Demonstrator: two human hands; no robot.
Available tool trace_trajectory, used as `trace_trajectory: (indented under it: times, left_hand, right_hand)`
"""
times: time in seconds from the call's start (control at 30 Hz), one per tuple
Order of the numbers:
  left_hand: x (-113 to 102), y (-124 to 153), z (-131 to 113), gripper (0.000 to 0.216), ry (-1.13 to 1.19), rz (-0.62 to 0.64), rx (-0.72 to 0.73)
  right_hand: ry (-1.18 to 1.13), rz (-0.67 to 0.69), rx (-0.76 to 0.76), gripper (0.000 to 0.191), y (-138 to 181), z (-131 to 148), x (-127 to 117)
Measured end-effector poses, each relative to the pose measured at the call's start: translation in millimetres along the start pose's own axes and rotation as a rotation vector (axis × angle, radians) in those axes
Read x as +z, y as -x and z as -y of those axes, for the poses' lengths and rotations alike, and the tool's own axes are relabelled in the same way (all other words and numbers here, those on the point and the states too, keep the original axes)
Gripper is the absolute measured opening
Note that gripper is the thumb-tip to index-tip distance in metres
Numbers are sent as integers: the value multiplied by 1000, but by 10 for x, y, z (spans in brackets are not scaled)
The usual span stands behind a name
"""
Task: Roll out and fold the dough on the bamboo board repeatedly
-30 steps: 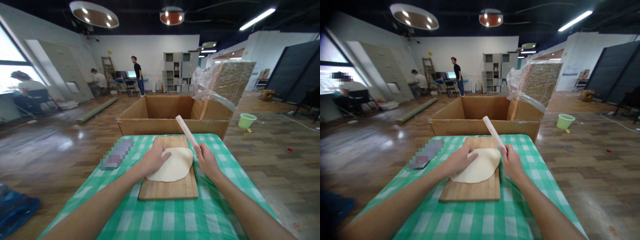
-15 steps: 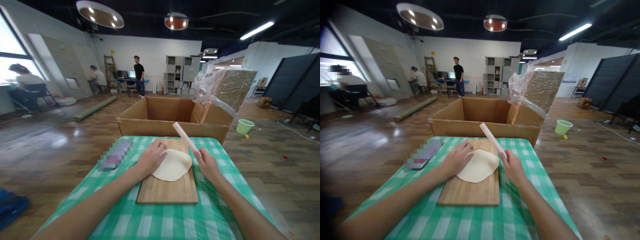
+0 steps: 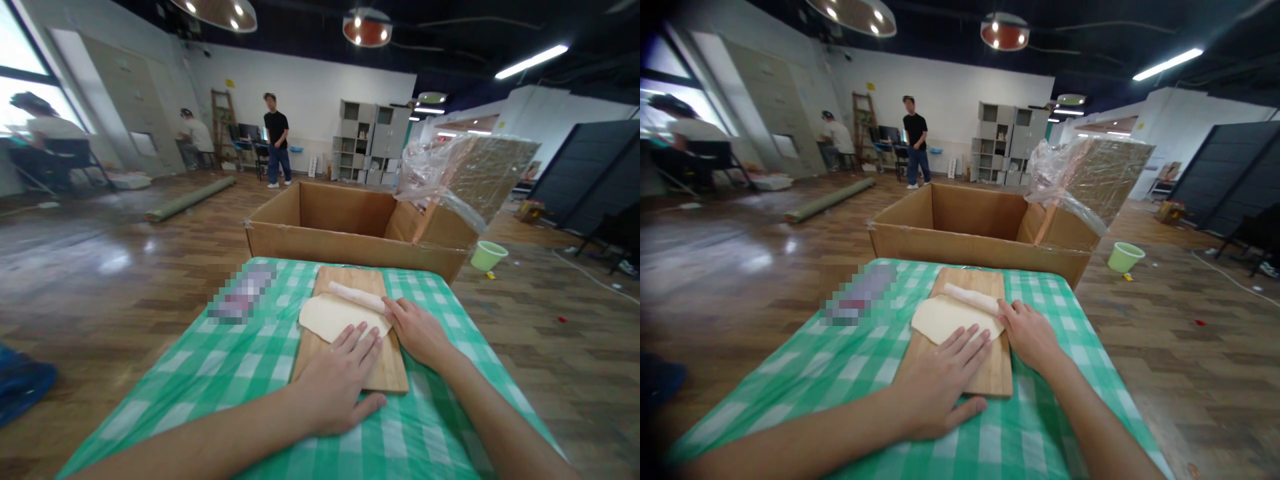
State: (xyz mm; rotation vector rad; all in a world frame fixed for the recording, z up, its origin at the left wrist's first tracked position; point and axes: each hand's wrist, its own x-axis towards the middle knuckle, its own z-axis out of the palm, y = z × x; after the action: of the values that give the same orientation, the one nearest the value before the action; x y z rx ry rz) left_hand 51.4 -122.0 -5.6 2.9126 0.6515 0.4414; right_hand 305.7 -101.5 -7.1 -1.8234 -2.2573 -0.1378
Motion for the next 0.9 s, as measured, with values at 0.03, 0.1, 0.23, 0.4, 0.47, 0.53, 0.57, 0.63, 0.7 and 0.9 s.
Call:
trace_trajectory:
  times: [0.03, 0.1, 0.23, 0.4, 0.47, 0.53, 0.57, 0.63, 0.7, 0.9]
  left_hand:
    - [11, 3, -5, 83, 11, -9, 2]
    - [25, 8, -15, 85, 29, -17, -1]
    - [47, 13, -12, 87, 50, -21, -11]
    - [59, 4, -34, 85, 81, -61, 8]
    - [2, -15, -34, 78, 108, -77, 0]
    - [-105, -34, 32, 63, 136, -100, -67]
    - [-171, -38, 102, 55, 142, -123, -121]
    - [-296, -26, 320, 43, 122, -193, -264]
    - [-374, 13, 603, 38, 51, -268, -423]
    - [-291, 87, 1157, 44, 97, -173, -754]
  right_hand:
    - [14, -15, -5, 45, -11, 25, 11]
    - [19, -44, -3, 48, -44, 52, 43]
    - [-39, -40, -8, 53, -128, -9, 84]
    - [-126, 26, -9, 46, -196, -84, 51]
    - [-116, 28, 23, 38, -197, -63, 50]
    - [-93, -10, 76, 33, -194, -32, 65]
    - [-98, -32, 105, 31, -196, -20, 75]
    - [-184, -55, 176, 26, -211, -10, 86]
    - [-345, -37, 302, 22, -233, -22, 74]
    - [-656, 78, 526, 27, -251, -71, -38]
